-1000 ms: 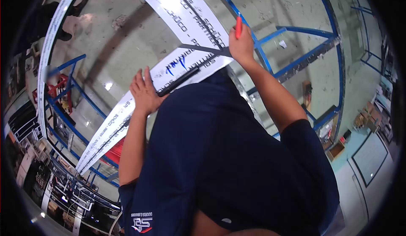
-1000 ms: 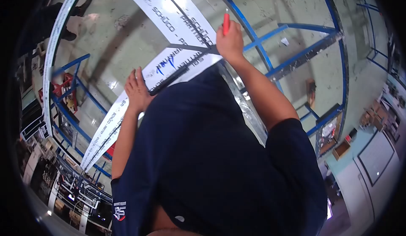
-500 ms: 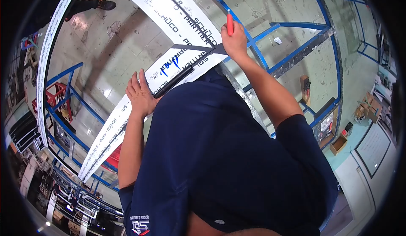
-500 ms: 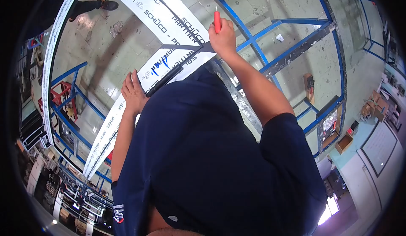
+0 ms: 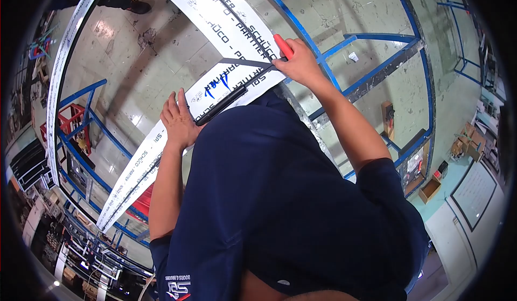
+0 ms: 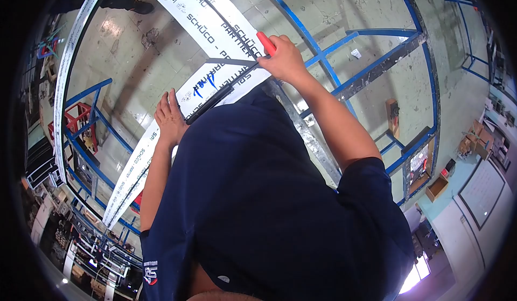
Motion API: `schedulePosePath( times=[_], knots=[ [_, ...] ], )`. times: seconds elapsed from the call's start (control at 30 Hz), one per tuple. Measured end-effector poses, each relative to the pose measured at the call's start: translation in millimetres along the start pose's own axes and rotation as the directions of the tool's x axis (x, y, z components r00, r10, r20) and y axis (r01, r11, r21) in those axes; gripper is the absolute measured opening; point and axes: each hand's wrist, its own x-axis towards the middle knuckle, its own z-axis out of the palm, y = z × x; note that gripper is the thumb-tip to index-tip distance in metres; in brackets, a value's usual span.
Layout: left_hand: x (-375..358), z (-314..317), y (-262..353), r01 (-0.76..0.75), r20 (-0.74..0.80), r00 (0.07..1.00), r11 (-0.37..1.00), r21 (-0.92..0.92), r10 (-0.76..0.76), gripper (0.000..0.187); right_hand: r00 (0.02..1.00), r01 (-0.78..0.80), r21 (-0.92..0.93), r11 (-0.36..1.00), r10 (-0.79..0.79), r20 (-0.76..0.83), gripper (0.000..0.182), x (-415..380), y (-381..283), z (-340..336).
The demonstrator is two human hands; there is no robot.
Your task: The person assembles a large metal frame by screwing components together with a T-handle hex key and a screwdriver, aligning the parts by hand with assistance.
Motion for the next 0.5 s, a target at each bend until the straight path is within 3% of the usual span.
schedulePosePath(
  times=[0.23, 0.3, 0.4, 0.5],
  knots=[
    [-1.4, 4.6, -2.0, -0.005, -0.032, 0.999, 1.0, 0.012, 0.005, 0.13, 0.999, 0.005, -0.067, 0.998, -0.002, 0.045, 0.036, 9.8, -2.5, -0.8],
    [-2.0, 11.2, -3.9, 0.001, -0.064, 0.998, 1.0, 0.006, 0.0, 0.133, 0.997, 0.019, -0.142, 0.99, -0.008, 0.078, 0.045, 8.7, -6.0, -3.3],
    [-1.1, 1.2, 2.0, 0.067, 0.041, 0.997, 0.998, 0.008, -0.067, 0.136, 0.998, 0.065, -0.145, 0.987, -0.062, 0.029, 0.054, 10.8, 1.6, 5.2],
    [-1.7, 2.8, 1.8, 0.066, 0.038, 0.997, 0.998, -0.006, -0.066, 0.137, 0.999, 0.028, -0.155, 0.987, -0.023, 0.034, 0.045, 10.9, -9.2, 2.7]
  ],
)
